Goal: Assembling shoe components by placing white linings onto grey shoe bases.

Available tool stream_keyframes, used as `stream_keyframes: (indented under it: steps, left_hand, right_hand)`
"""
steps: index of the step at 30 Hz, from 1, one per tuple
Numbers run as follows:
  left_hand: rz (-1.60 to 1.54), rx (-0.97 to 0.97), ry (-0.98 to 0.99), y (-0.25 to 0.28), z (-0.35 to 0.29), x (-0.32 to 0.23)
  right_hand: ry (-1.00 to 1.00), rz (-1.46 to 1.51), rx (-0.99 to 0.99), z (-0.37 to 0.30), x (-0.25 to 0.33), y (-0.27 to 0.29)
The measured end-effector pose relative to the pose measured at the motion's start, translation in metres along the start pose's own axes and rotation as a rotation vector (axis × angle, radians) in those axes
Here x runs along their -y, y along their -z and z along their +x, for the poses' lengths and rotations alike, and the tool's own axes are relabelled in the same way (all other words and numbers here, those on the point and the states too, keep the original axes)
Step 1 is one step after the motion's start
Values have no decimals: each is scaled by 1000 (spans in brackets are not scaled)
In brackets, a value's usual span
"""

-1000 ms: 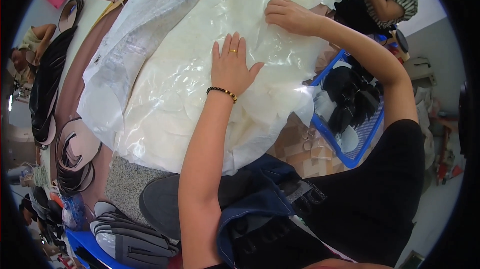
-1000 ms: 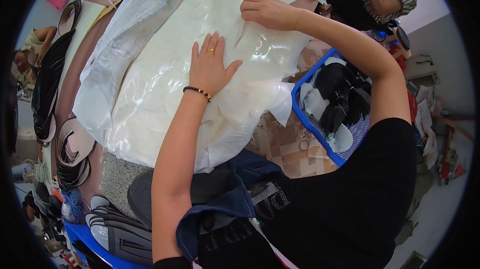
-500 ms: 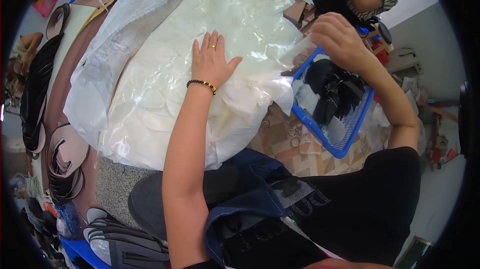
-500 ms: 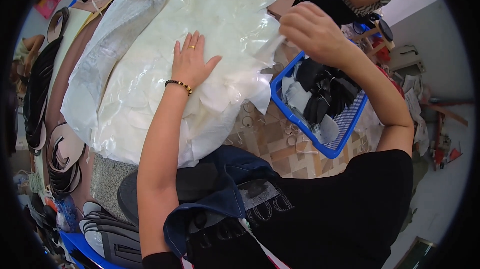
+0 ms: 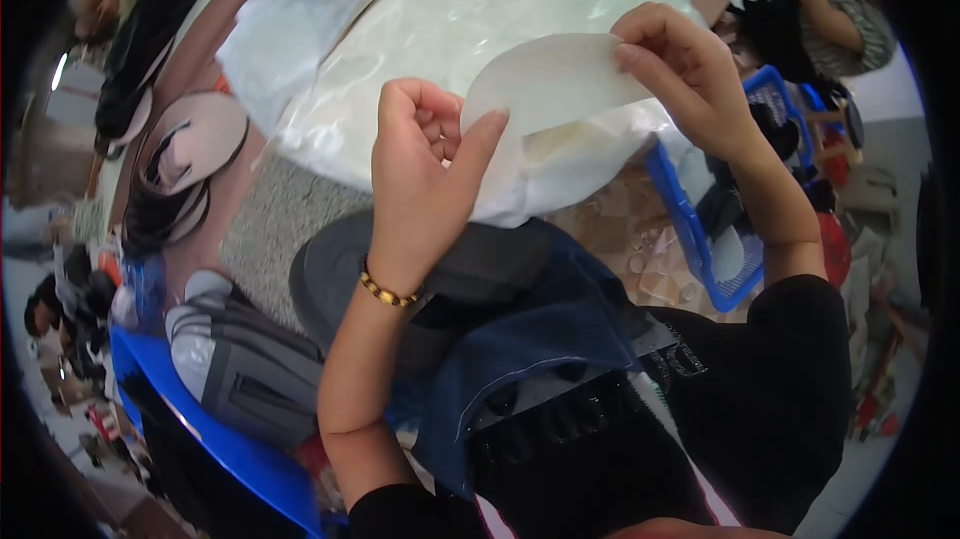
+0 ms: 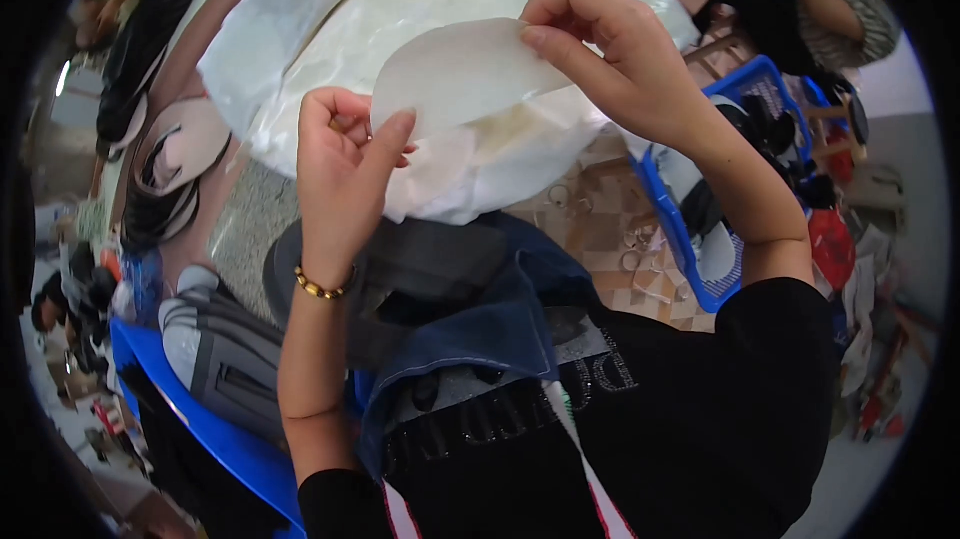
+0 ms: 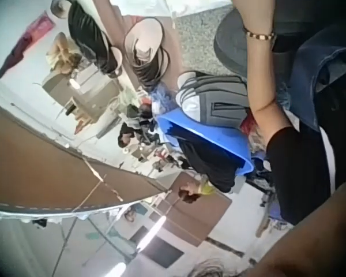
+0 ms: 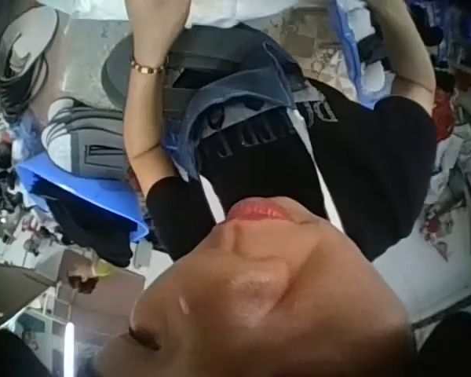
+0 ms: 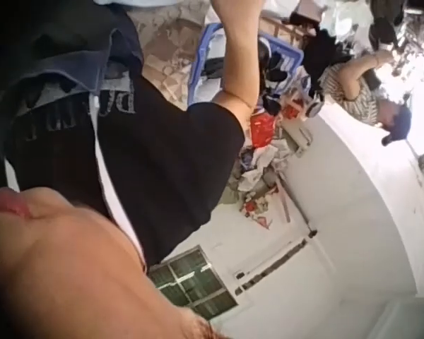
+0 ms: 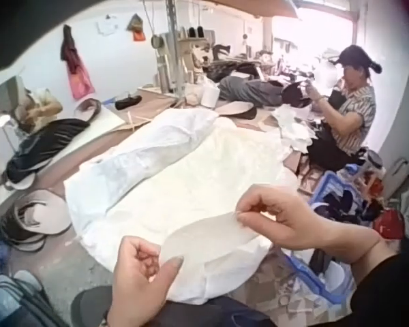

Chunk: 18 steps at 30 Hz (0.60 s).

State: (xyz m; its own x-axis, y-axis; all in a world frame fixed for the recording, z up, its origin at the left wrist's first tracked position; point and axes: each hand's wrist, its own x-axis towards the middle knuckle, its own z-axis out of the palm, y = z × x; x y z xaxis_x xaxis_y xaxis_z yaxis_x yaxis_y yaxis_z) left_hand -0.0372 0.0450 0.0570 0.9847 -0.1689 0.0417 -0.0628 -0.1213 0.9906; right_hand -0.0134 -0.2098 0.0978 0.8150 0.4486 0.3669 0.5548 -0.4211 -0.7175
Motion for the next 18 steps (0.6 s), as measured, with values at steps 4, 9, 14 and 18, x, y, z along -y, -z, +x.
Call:
stream_keyframes:
  steps: [4, 9, 14, 18]
  left_hand:
    - [-164, -380, -101, 26, -105, 30]
    - [-136, -762, -82, 36, -179, 39]
    - [174, -732, 106, 69, -200, 52]
    - [476, -627, 178, 79, -196, 52]
  right_hand:
    - [-118, 301, 194, 15, 24, -74]
    - [-215, 367, 575, 31, 54, -148]
    - [-151, 327, 589, 52, 60, -200]
    - [-38, 215, 630, 66, 42, -232]
